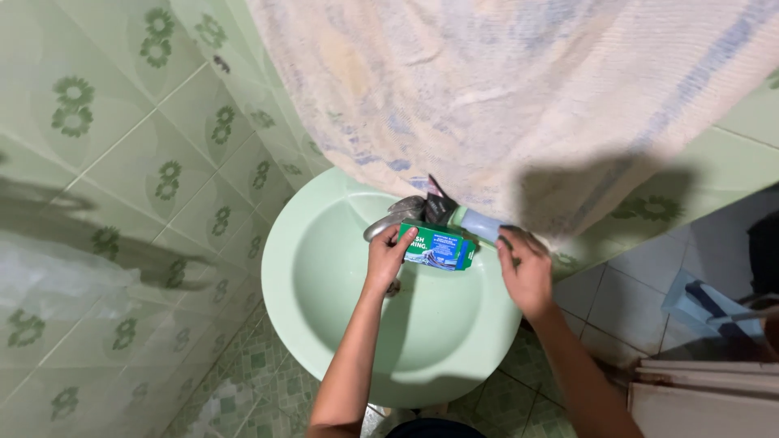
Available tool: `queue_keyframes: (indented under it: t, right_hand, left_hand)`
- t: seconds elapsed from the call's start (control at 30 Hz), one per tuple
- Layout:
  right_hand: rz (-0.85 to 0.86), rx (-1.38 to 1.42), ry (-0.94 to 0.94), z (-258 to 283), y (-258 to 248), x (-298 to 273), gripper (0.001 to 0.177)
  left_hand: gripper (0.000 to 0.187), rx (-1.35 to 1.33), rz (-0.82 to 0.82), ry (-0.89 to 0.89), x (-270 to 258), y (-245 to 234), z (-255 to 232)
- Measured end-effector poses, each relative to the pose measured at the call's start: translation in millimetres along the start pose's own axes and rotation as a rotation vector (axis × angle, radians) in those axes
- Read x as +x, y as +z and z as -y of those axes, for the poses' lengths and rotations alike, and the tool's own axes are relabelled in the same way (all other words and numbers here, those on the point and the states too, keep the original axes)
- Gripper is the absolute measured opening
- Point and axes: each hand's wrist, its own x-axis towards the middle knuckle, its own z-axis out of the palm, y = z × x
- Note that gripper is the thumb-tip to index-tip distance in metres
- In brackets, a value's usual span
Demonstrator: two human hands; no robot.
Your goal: Take toiletries from a cabinet and place them in the bathroom.
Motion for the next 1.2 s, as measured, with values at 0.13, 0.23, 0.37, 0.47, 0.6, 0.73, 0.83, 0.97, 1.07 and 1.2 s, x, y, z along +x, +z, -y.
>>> queue_keyframes:
  t: [0.13, 0.23, 0.37, 0.47, 0.6, 0.73, 0.83, 0.97, 1.07, 1.2]
  right_hand:
    - [0.149, 0.277, 0.007, 18, 25, 3, 0.044]
    - [0.285, 0.433, -0.065, 34, 56, 6, 0.070]
    - [0.493, 0.635, 0.075, 54, 116, 5, 0.086]
    - [0.542, 0.680, 0.062, 86, 158, 9, 0.084]
    - [0.483, 0.541, -0.077, 135, 220, 22, 0.072]
    - [0.483, 0.532, -0.058, 174, 293, 48, 0.068]
    - [0.480, 0.441, -0.129, 200, 351, 72, 0.067]
    - [0.449, 0.307, -0.302, 224, 434, 99, 0.071]
    - [0.504, 0.201, -0.300, 227, 492, 114, 0.075]
    - [0.672, -0.043, -0.249, 205, 567, 126, 0.079]
  left_hand:
    - [0.031, -0.018, -0.074, -0.009, -6, -18, -2]
    - [0.032, -0.002, -0.133, 0.026, -18, -40, -5]
    - [0.031, -0.071, -0.191, 0.012, -34, -81, -16]
    - [0.031, -0.087, -0.231, 0.009, -35, -124, -11]
    - [0.033, -0.086, -0.264, 0.043, -21, -198, 9]
    - [0.039, -0.044, -0.348, -0.047, 5, -280, 15]
    - [0.044, 0.122, -0.452, 0.029, 35, -341, 47]
    - [0.047, 0.383, -0.524, 0.088, 67, -400, 81]
    - [0.051, 0.573, -0.473, 0.127, 88, -428, 105]
    - [0.054, 0.703, -0.372, 0.069, 105, -452, 135]
